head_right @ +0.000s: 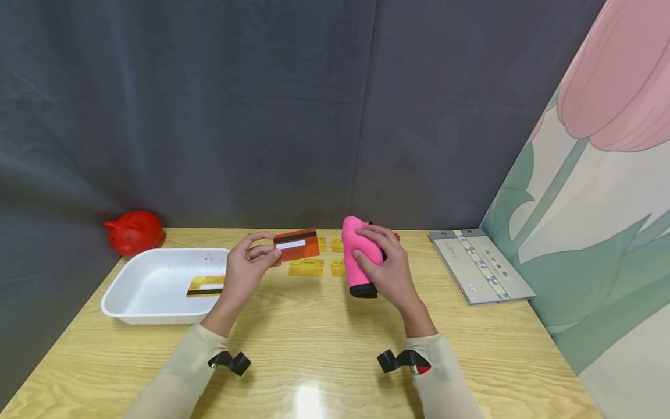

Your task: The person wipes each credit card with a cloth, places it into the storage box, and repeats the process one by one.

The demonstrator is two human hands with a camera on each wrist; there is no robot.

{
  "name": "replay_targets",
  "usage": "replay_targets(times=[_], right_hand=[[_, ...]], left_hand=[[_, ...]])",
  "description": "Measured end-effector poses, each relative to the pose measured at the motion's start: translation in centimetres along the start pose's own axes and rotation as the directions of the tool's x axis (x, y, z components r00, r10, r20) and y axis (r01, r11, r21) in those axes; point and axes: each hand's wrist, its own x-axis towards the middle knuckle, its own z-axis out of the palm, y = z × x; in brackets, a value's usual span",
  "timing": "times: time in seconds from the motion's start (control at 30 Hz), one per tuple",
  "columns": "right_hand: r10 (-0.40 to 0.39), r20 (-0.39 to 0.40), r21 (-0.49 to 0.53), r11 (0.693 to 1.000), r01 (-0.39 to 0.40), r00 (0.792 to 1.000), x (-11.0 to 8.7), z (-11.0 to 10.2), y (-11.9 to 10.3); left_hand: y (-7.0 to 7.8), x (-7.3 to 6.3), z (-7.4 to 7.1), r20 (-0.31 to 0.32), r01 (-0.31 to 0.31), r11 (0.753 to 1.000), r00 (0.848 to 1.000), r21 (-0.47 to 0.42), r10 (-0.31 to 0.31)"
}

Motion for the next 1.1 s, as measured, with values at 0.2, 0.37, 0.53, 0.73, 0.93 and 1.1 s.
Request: replay_targets(times=[0.2,0.37,0.53,0.73,0.93,1.1], right_hand=[[0.001,0.006,0.006,1.000,-0.001,1.000,-0.1,0.2,-0.1],[-0.010,0.010,0.021,1.000,0.010,1.000,-0.1,0.4,-0.3],[-0.039,0.023,0.033,0.999,0.038,0.999,-0.3,1.1,-0.4],[-0.077,0.037,0.048,0.996,0.075,0.996,-0.6,2.3,-0.6],[-0.103,0.071,0.053,0.994,0.099,0.992,-0.9,3.3,-1.0],[-0.164,0.069,0.001,0.986,0.164,0.984,-1.2,3.9,-1.0]], left_hand=[[-0.2,-0.2,0.2,0.032,0.016,0.998,0.999,0.060,-0.018],[-0.2,-0.2,0.4,0.046,0.018,0.997,0.999,0.074,-0.022],[-0.4,-0.2,0.5,0.056,0.024,0.994,0.998,0.104,-0.030],[-0.5,-0.4,0.7,0.065,0.029,0.993,0.997,0.110,-0.036],[-0.6,-0.5,1.0,0.085,0.003,0.995,0.996,0.103,-0.012],[-0.8,-0.6,1.3,0.072,-0.014,0.992,0.997,0.126,0.005]])
